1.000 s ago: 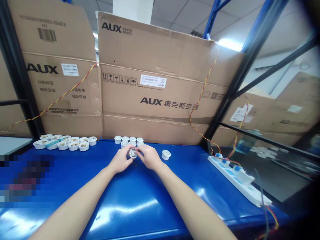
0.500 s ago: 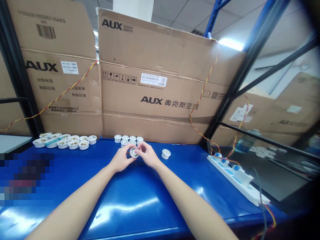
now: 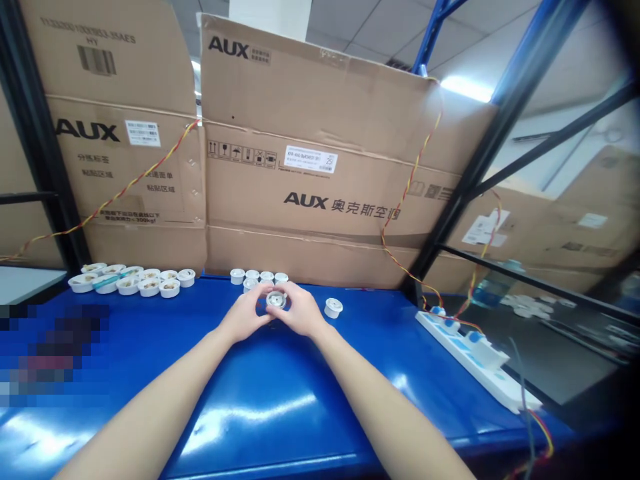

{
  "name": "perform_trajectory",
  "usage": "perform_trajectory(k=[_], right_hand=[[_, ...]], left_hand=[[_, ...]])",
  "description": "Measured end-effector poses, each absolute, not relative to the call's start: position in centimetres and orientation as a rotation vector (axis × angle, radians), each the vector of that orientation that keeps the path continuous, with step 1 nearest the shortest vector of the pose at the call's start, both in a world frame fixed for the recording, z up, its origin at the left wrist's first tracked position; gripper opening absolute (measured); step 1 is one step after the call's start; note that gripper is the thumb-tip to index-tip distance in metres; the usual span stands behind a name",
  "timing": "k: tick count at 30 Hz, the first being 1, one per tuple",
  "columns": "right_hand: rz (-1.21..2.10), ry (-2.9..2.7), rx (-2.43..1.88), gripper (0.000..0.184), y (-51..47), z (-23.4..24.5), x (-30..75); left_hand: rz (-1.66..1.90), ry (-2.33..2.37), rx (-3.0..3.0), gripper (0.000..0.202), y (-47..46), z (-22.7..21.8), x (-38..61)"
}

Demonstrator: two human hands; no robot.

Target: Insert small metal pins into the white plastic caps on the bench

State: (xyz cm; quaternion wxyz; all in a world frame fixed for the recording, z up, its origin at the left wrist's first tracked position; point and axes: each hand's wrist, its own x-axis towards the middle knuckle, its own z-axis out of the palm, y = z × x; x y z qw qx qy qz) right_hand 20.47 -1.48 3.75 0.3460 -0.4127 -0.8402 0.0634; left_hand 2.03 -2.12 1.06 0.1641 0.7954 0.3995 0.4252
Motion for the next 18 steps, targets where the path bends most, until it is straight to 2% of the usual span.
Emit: perform_trajectory(k=[4,8,15,18], right_hand=[[-0.076,-2.218,-1.412,0.037,0.1,4.2,23.1],[-0.109,-2.254,-1.739,0.031,1.4,4.0,25.0],[-0.193,-2.138,-1.995,0.022,1.6,4.2,26.5],[-0.239,-2.115,-1.893,0.026,1.0,4.5,25.8]], left_hand=[[1.087,1.537,2.502,0.056,-1.0,0.7,0.7],[0.869,1.817,2.453,0.056,0.2,-0.3,-0.3],[0.92,1.85,2.359,0.026,0.5,-0.4,-0.6],[0.958,1.84,2.246,0.016,0.2,-0.2,-0.8]])
